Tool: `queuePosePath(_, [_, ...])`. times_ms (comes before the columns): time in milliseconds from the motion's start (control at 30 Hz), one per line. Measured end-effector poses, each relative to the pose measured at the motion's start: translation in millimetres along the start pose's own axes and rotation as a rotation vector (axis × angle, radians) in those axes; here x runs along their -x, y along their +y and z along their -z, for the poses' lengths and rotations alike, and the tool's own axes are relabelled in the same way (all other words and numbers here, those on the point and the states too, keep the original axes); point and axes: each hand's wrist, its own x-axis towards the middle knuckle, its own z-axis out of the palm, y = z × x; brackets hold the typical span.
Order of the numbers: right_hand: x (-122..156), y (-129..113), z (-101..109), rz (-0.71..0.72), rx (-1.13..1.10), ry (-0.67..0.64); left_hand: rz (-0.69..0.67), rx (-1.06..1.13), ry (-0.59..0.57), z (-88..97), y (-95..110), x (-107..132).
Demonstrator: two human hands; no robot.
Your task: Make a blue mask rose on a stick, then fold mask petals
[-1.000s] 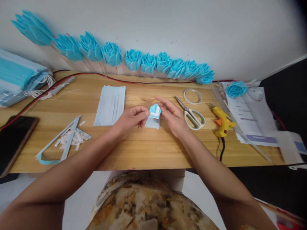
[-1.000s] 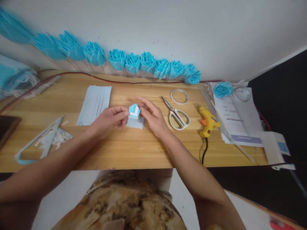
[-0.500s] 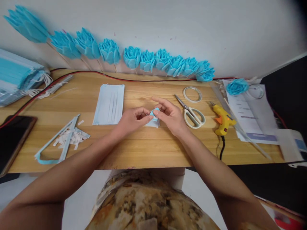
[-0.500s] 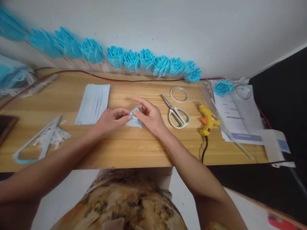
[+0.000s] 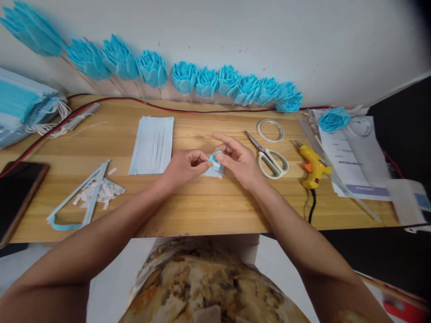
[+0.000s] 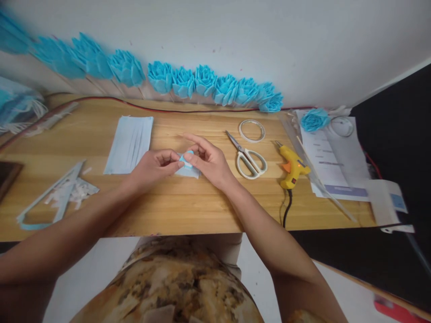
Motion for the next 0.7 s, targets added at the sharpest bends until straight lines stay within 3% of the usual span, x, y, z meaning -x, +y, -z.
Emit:
queuePosePath(133, [2.5,-0.9,-2.8,-0.007,0.046,-0.027,-0.030,-0.055,0.005,-1.9,-3.0,0.2])
queuePosePath(400, [0.9,0.8,3.7,-0.025,-0.008,0.065,-0.007,0.015,0.016,1.2,-0.2,-0.3])
queuePosePath(567, [-0.7,1.2,2.9,-0.032,-0.013,-0.007,0.012,0.053,0.081,3.1,5.7,-0.1])
queuePosePath(700, [-0.8,1.9,0.5,-0.006,0.039,-0.016,0.006,0.080,0.040,2.9,7.1,-0.4])
